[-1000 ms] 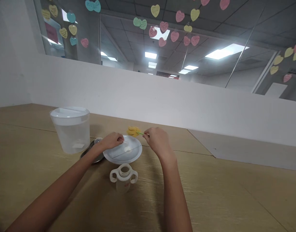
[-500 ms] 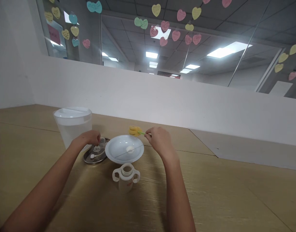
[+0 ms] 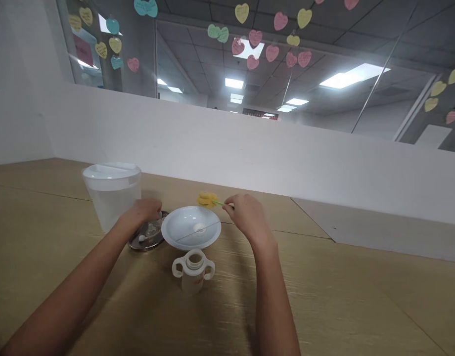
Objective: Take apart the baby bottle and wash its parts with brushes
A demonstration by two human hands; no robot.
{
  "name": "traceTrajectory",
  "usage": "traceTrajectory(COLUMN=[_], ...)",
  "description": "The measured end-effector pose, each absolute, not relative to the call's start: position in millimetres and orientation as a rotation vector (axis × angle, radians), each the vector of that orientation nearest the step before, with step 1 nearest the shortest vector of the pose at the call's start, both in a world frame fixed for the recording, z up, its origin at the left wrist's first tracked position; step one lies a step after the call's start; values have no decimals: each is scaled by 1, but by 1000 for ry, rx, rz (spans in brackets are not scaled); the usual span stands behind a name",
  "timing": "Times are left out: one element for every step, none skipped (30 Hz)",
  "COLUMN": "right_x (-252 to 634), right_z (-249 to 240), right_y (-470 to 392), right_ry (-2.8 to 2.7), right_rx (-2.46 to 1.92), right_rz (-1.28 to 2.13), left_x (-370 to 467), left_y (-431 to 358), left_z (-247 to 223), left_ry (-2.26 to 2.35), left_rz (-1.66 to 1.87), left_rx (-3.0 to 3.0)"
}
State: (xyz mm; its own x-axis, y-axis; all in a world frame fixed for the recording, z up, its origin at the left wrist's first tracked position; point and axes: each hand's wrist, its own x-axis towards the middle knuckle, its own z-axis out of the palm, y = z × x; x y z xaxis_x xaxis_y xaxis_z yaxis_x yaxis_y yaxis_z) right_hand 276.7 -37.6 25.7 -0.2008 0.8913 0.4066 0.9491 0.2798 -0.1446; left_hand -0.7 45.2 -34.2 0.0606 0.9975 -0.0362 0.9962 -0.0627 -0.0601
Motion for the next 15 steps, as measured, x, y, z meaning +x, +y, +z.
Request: traceTrajectory(right_x=[277,277,277,277,277,278,278,278,278,278,278,278,278,278,278], right_z=[26,26,26,26,26,26,26,25,25,25,26,26,26,26,26], right_y=[-38,-38,-38,-38,-38,-37,-37,-37,-37,-37,-36,-36,-36,-36,-36], right_ry=[-2142,-2138,-2137,-2137,-2139,-2141,-2144,-2147,-2151,-2153,-2155,-2157,-2157,-2160,-2163], right_rx=[-1665,-1670,-1670,-1665,-1660,-1653,-1648,-1644,-1643,-1644,-1646,-1647,-1648,-1644,-1639], right_rz=[-190,-191,-195,-203,-211,-221,-228,-235,-238,-239,-237,-235,-232,-228,-224], left_x=[10,22,34,45,56,65,72,77,79,79,78,77,74,72,71], left_y=[44,43,44,45,47,50,53,56,58,61,63,65,67,68,70], left_z=[-34,-36,-40,-45,-51,-57,-63,-70,-75,-79,-83,-86,-88,-89,-91], left_ry=[-2077,-2012,-1932,-1858,-1790,-1728,-1676,-1629,-1589,-1558,-1533,-1519,-1518,-1543,-1591], left_rz=[36,-25,-79,-122,-153,-177,-190,-199,-209,-223,-250,-291,-349,-437,-549], left_rx=[-2305,-2351,-2421,-2493,-2564,-2633,-2698,-2761,-2818,-2868,-2909,-2939,-2954,-2943,-2906])
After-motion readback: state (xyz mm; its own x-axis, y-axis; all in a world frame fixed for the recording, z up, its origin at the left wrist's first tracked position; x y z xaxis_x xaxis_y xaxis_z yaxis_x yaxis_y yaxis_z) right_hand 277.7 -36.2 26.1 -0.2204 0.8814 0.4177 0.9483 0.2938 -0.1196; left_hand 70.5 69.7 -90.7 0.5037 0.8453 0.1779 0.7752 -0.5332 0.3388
